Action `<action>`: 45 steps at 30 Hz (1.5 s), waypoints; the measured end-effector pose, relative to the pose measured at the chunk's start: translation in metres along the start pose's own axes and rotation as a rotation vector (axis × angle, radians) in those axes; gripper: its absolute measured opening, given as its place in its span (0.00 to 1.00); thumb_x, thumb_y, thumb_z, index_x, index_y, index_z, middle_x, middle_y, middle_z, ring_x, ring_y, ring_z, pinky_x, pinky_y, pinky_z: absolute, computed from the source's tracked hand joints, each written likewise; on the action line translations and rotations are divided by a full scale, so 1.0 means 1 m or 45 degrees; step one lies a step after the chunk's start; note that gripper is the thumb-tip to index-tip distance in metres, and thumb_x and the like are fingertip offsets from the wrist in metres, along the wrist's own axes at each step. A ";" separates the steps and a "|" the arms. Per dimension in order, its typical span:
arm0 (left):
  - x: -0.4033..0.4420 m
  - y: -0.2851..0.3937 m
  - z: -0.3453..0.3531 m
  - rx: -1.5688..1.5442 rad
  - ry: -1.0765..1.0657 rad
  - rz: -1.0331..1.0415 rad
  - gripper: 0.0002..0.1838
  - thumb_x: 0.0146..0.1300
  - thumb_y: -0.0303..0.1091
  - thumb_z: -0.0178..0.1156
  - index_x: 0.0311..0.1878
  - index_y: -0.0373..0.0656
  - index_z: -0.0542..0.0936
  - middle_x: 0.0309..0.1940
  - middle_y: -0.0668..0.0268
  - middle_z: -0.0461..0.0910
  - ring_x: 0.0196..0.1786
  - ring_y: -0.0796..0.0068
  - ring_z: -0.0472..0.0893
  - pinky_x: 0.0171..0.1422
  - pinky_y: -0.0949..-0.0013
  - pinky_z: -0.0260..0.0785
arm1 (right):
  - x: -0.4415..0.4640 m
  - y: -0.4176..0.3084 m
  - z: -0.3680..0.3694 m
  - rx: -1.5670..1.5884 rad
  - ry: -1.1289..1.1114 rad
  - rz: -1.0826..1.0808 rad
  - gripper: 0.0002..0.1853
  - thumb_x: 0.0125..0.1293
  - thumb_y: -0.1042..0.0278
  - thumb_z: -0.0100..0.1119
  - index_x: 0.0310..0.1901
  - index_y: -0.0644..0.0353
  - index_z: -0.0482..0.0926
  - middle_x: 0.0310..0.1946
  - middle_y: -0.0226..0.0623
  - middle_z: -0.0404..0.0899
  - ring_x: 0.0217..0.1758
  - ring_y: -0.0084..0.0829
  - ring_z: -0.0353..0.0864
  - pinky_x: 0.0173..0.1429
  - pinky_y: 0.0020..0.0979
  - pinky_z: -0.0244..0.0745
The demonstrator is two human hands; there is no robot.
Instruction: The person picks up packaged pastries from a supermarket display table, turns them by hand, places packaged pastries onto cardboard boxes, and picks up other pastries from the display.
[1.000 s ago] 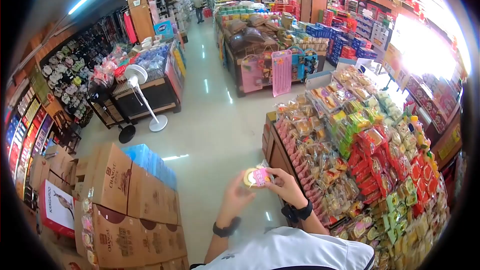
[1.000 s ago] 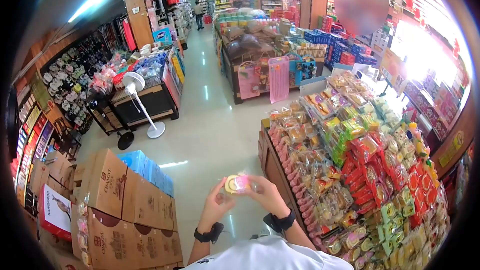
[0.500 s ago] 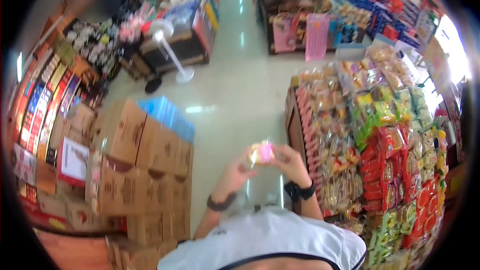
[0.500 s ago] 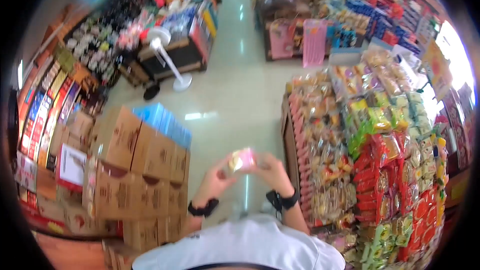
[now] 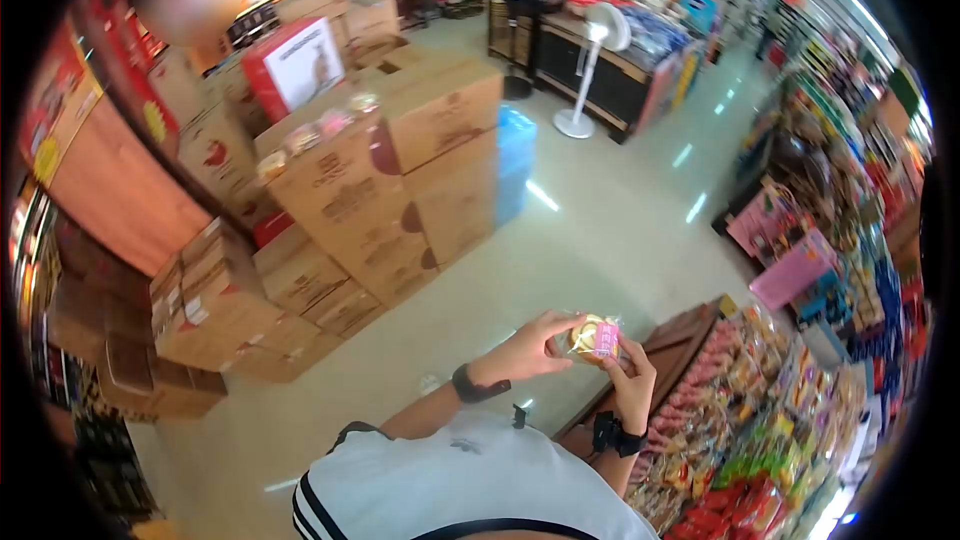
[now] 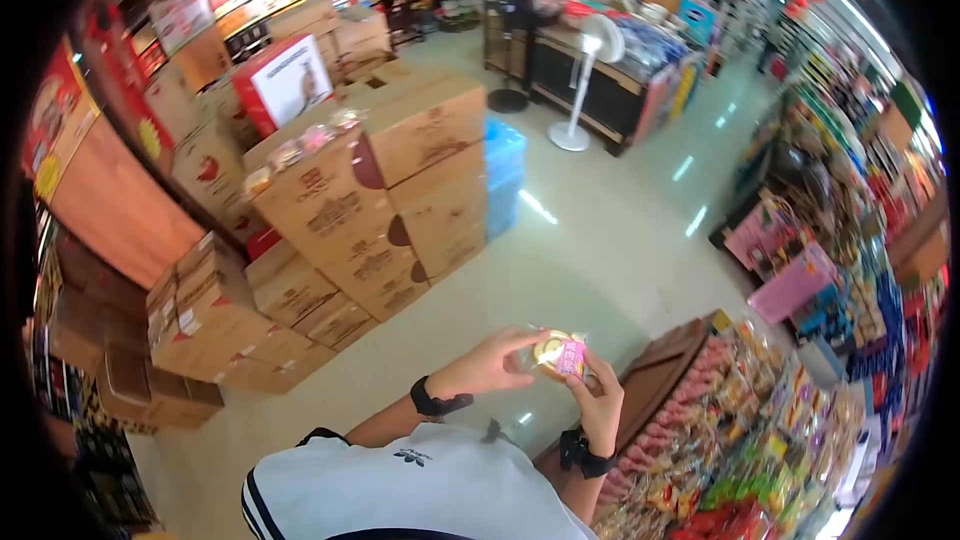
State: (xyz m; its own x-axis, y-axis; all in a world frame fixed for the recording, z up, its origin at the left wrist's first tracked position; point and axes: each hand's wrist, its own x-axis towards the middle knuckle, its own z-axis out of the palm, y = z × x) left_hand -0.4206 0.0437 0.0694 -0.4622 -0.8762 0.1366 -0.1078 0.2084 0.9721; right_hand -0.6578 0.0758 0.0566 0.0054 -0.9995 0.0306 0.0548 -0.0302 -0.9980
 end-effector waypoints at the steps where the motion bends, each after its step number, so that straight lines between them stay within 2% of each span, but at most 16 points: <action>1: -0.009 0.001 -0.015 0.000 0.034 0.002 0.41 0.59 0.21 0.69 0.76 0.46 0.67 0.66 0.59 0.70 0.43 0.79 0.80 0.46 0.75 0.77 | 0.006 0.001 0.016 0.033 -0.040 0.011 0.24 0.64 0.86 0.64 0.63 0.74 0.75 0.59 0.38 0.76 0.52 0.25 0.82 0.53 0.24 0.79; 4: -0.041 0.003 -0.066 -0.017 0.181 -0.005 0.41 0.58 0.22 0.70 0.76 0.46 0.67 0.64 0.61 0.71 0.42 0.80 0.79 0.46 0.76 0.76 | 0.022 -0.006 0.078 -0.055 -0.137 0.040 0.25 0.64 0.85 0.65 0.63 0.73 0.75 0.60 0.40 0.76 0.50 0.26 0.84 0.53 0.24 0.80; 7: -0.069 -0.005 -0.111 0.063 0.248 0.019 0.41 0.58 0.22 0.70 0.76 0.45 0.67 0.65 0.61 0.71 0.42 0.80 0.79 0.45 0.76 0.75 | 0.035 -0.003 0.127 -0.105 -0.262 -0.028 0.25 0.64 0.86 0.65 0.63 0.72 0.75 0.60 0.41 0.75 0.47 0.26 0.84 0.52 0.24 0.80; 8: -0.080 0.000 -0.124 0.057 0.261 -0.046 0.42 0.57 0.23 0.71 0.76 0.45 0.67 0.66 0.61 0.70 0.42 0.81 0.79 0.45 0.77 0.75 | 0.039 -0.003 0.142 -0.040 -0.323 -0.065 0.25 0.64 0.86 0.65 0.63 0.72 0.75 0.60 0.41 0.76 0.46 0.26 0.84 0.51 0.24 0.80; 12: -0.109 -0.014 -0.156 -0.034 0.383 -0.008 0.41 0.58 0.24 0.70 0.76 0.47 0.67 0.67 0.61 0.70 0.39 0.82 0.79 0.46 0.76 0.76 | 0.048 -0.005 0.189 -0.100 -0.417 -0.106 0.25 0.65 0.84 0.65 0.64 0.72 0.75 0.58 0.41 0.77 0.44 0.26 0.85 0.48 0.25 0.81; 14: -0.125 -0.014 -0.174 0.006 0.432 0.022 0.41 0.59 0.25 0.70 0.76 0.47 0.67 0.65 0.61 0.72 0.38 0.82 0.80 0.45 0.76 0.77 | 0.052 -0.002 0.213 -0.118 -0.463 -0.116 0.25 0.67 0.80 0.64 0.65 0.72 0.74 0.57 0.41 0.78 0.44 0.28 0.86 0.48 0.27 0.82; 18: -0.154 -0.012 -0.216 0.022 0.488 -0.044 0.41 0.59 0.24 0.70 0.76 0.47 0.67 0.57 0.62 0.77 0.38 0.84 0.81 0.43 0.77 0.78 | 0.050 0.003 0.263 -0.154 -0.486 -0.061 0.25 0.67 0.80 0.65 0.65 0.71 0.74 0.55 0.40 0.79 0.41 0.25 0.85 0.45 0.25 0.81; 21: -0.180 -0.003 -0.247 -0.075 0.480 -0.161 0.40 0.59 0.24 0.69 0.76 0.47 0.67 0.58 0.60 0.71 0.39 0.76 0.84 0.46 0.74 0.79 | 0.049 0.002 0.303 -0.105 -0.531 -0.004 0.25 0.65 0.82 0.65 0.65 0.69 0.76 0.56 0.40 0.79 0.36 0.20 0.82 0.41 0.22 0.79; 25: -0.207 -0.006 -0.266 -0.018 0.584 -0.083 0.40 0.59 0.22 0.68 0.76 0.46 0.67 0.60 0.59 0.71 0.40 0.77 0.83 0.46 0.74 0.79 | 0.050 0.006 0.339 -0.102 -0.603 -0.022 0.25 0.65 0.81 0.66 0.65 0.68 0.76 0.57 0.40 0.78 0.32 0.17 0.78 0.36 0.21 0.78; 28: -0.220 -0.008 -0.276 -0.049 0.664 -0.131 0.39 0.58 0.23 0.71 0.75 0.48 0.70 0.68 0.59 0.69 0.42 0.80 0.82 0.45 0.76 0.78 | 0.054 0.005 0.360 -0.129 -0.664 -0.039 0.25 0.65 0.80 0.66 0.65 0.67 0.76 0.57 0.39 0.78 0.30 0.16 0.75 0.34 0.20 0.76; 38: -0.240 -0.017 -0.311 0.040 0.953 -0.168 0.40 0.57 0.21 0.71 0.75 0.49 0.70 0.66 0.59 0.70 0.44 0.79 0.83 0.46 0.75 0.78 | 0.093 0.013 0.425 -0.148 -0.886 -0.029 0.25 0.64 0.79 0.68 0.64 0.64 0.78 0.55 0.35 0.79 0.25 0.12 0.66 0.28 0.18 0.68; 41: -0.239 -0.021 -0.324 0.064 1.066 -0.194 0.40 0.57 0.22 0.71 0.75 0.48 0.70 0.64 0.60 0.71 0.44 0.79 0.82 0.47 0.75 0.78 | 0.120 0.024 0.444 -0.150 -1.036 -0.059 0.25 0.67 0.78 0.66 0.66 0.64 0.76 0.58 0.35 0.78 0.26 0.12 0.68 0.29 0.18 0.72; 42: -0.238 -0.026 -0.328 0.082 1.113 -0.205 0.40 0.57 0.22 0.71 0.75 0.49 0.70 0.64 0.60 0.71 0.44 0.79 0.82 0.47 0.75 0.78 | 0.127 0.024 0.453 -0.120 -1.043 -0.062 0.25 0.67 0.77 0.67 0.66 0.63 0.76 0.46 0.31 0.81 0.26 0.11 0.67 0.28 0.18 0.68; 45: -0.226 -0.029 -0.342 0.217 1.260 -0.216 0.40 0.57 0.22 0.71 0.75 0.49 0.71 0.62 0.61 0.72 0.44 0.81 0.81 0.47 0.75 0.78 | 0.163 0.033 0.477 -0.176 -1.181 0.005 0.26 0.66 0.75 0.69 0.66 0.62 0.77 0.32 0.24 0.77 0.25 0.11 0.65 0.28 0.18 0.64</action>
State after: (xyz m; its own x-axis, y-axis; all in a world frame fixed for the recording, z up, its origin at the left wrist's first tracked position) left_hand -0.0119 0.0871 0.0753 0.4981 -0.8500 0.1713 -0.2636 0.0398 0.9638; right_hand -0.1788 -0.0848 0.0546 0.8026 -0.5965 -0.0008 -0.0657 -0.0871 -0.9940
